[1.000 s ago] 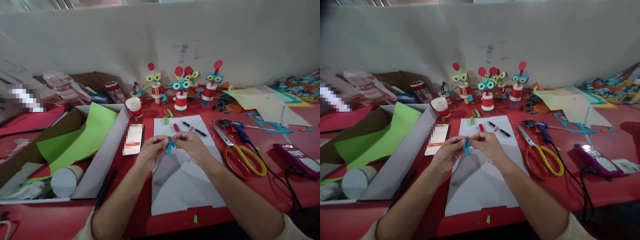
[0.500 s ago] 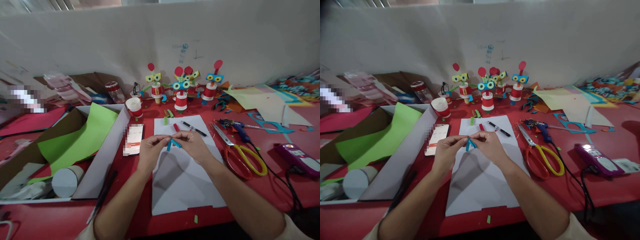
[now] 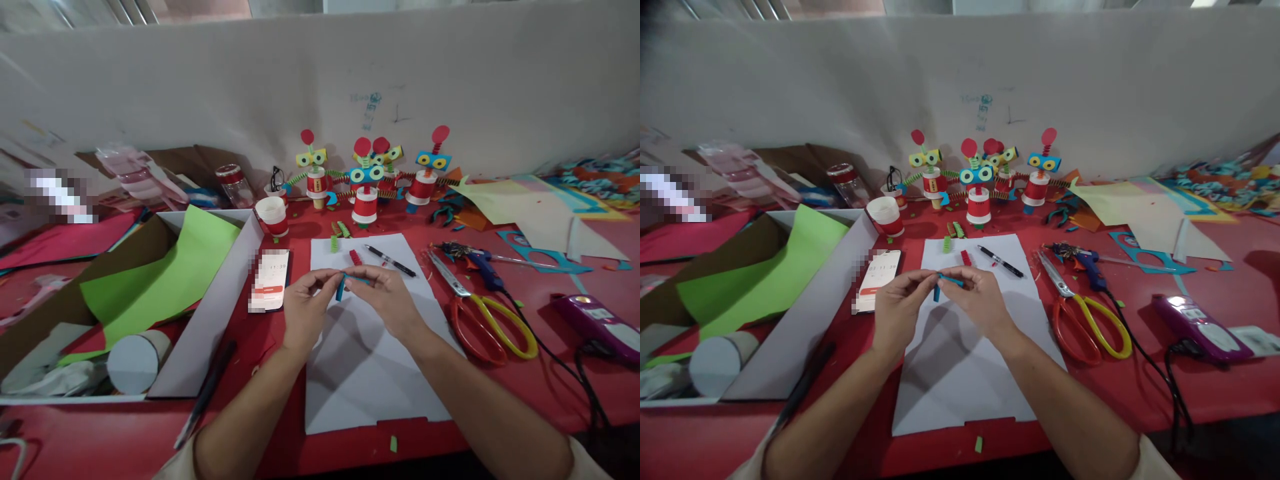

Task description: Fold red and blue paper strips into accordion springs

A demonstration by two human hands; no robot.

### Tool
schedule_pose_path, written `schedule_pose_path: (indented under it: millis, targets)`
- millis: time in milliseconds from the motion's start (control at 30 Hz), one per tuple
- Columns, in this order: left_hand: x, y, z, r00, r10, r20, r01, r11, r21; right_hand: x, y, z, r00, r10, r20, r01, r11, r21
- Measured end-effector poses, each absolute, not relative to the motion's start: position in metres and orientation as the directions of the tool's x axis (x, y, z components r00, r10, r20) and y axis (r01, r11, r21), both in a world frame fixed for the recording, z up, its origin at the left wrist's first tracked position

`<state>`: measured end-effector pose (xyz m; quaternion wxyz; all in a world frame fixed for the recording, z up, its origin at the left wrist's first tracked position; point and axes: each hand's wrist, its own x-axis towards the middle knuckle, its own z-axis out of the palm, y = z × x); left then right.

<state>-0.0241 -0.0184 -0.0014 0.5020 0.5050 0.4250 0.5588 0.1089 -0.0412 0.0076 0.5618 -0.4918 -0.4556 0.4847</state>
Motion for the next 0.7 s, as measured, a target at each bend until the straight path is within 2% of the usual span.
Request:
schedule_pose_path:
  millis: [133,233,367,467,567,700]
  targets:
    - [-0.024,-0.017,-0.002,0.06,0.993,0.097,-0.206,-0.083,0.975,0.112,-0.04,0.008,0.117,0.988,0.097,0.045,0.093,-0.995]
    - [-0.026,-0.014,-0.001,0.103,0.994,0.042,-0.303,-0.009,0.953,0.114,-0.04,0.01,0.114,0.966,0.231,0.237,0.2,-0.951]
    - [-0.032,-0.01,0.004,0.197,0.972,-0.128,-0.331,0.189,0.925,0.115,-0.04,0.009,0.074,0.848,0.525,0.436,0.446,-0.782]
    - [-0.036,-0.008,0.007,0.308,0.923,-0.23,-0.349,0.335,0.875,0.118,-0.04,0.004,-0.026,0.735,0.678,0.549,0.577,-0.605]
    - [-0.037,-0.007,0.008,0.335,0.912,-0.236,-0.375,0.359,0.855,0.119,-0.039,0.001,-0.105,0.672,0.733,0.618,0.622,-0.481]
    - [-0.037,-0.007,0.008,0.3,0.925,-0.234,-0.404,0.346,0.847,0.117,-0.038,0.0,-0.095,0.663,0.742,0.603,0.632,-0.487]
